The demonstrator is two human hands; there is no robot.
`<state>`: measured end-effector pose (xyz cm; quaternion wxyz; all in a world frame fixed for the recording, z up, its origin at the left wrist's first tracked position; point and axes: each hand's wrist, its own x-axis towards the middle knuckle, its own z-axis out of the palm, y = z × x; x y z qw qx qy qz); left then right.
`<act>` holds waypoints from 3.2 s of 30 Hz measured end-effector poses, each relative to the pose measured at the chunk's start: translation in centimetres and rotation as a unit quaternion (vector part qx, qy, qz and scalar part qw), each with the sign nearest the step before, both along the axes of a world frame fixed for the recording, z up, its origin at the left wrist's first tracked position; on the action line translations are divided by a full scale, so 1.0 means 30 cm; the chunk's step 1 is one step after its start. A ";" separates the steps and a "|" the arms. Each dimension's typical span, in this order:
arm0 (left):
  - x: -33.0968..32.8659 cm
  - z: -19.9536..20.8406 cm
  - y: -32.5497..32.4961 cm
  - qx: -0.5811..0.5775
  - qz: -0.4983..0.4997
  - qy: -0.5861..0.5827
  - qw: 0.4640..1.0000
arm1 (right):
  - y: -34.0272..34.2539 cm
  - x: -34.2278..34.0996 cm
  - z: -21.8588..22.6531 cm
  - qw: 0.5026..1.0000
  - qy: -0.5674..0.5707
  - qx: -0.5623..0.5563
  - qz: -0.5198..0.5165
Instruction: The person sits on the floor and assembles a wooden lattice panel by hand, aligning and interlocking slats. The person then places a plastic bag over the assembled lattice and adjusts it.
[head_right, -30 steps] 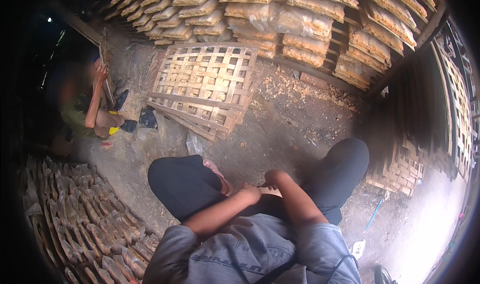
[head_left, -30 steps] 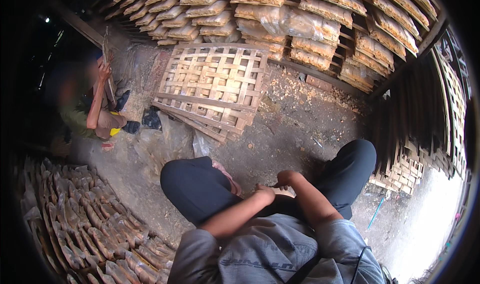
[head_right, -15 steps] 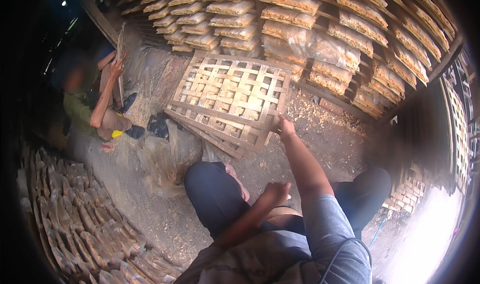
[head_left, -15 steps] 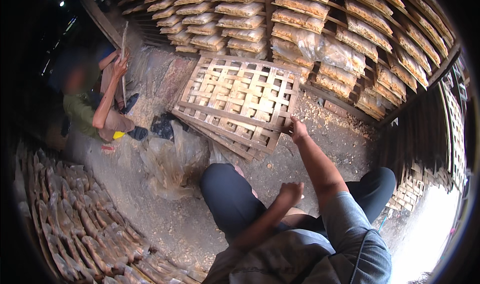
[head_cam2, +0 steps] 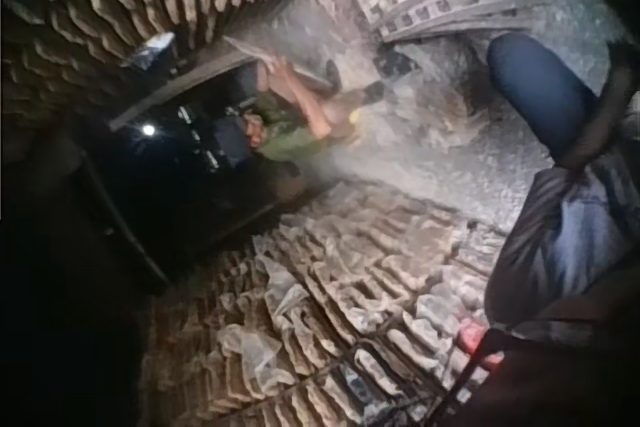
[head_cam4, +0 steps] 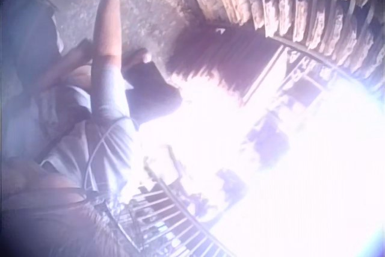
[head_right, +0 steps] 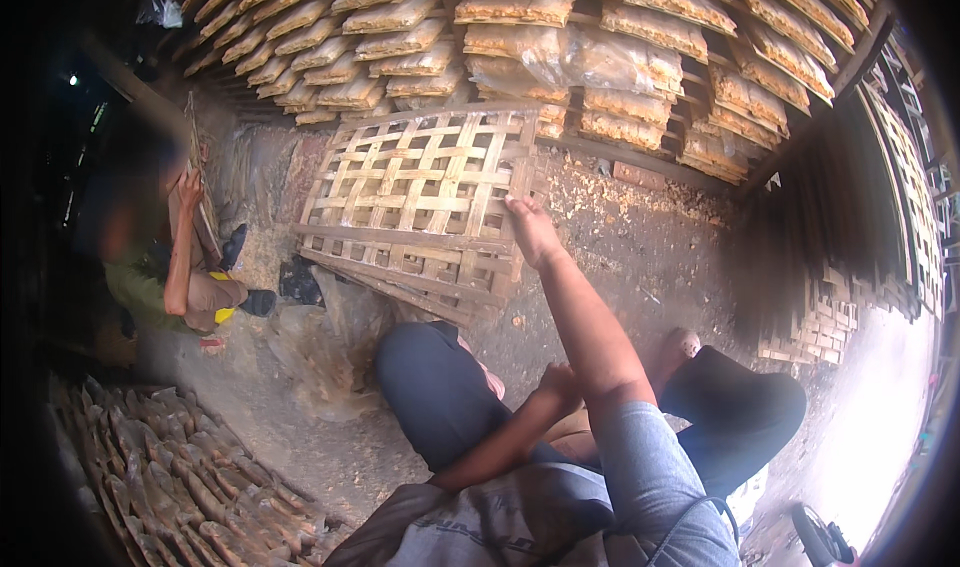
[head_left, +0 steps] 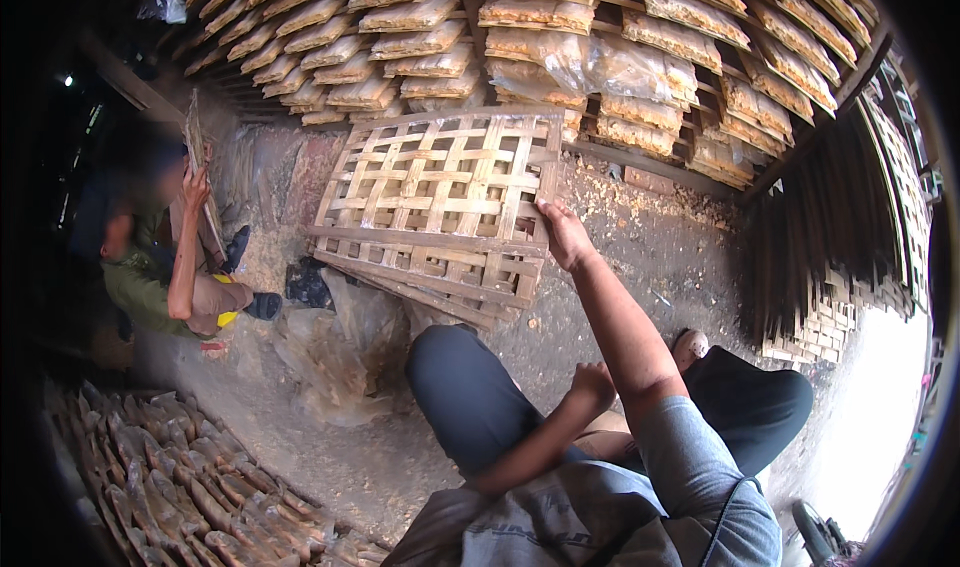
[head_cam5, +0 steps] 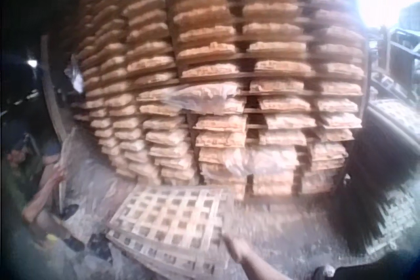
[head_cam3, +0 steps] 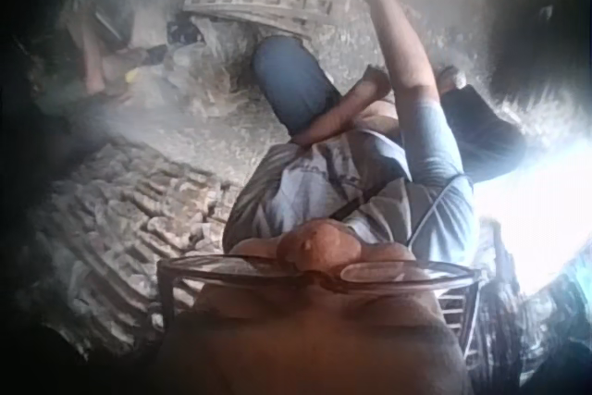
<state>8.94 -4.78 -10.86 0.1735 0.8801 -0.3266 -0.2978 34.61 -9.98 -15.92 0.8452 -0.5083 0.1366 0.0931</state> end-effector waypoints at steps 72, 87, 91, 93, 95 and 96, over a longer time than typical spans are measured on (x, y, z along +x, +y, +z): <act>0.090 0.466 0.093 -0.014 0.230 -0.407 0.884 | -0.862 -0.503 0.350 0.864 -0.281 -0.413 -0.067; 0.032 0.430 0.081 -0.042 0.251 -0.402 0.879 | -0.835 -0.549 0.126 0.818 -0.241 -0.515 -0.089; -0.008 0.405 0.081 -0.073 0.256 -0.436 0.860 | -0.802 -0.557 0.128 0.803 -0.243 -0.535 -0.098; -0.028 0.415 0.077 -0.070 0.261 -0.433 0.860 | -0.804 -0.564 0.131 0.794 -0.244 -0.547 -0.100; -0.046 0.419 0.080 -0.065 0.263 -0.432 0.860 | -0.796 -0.575 0.133 0.787 -0.249 -0.555 -0.104; -0.050 0.423 0.076 -0.065 0.264 -0.432 0.860 | -0.800 -0.576 0.138 0.782 -0.255 -0.558 -0.107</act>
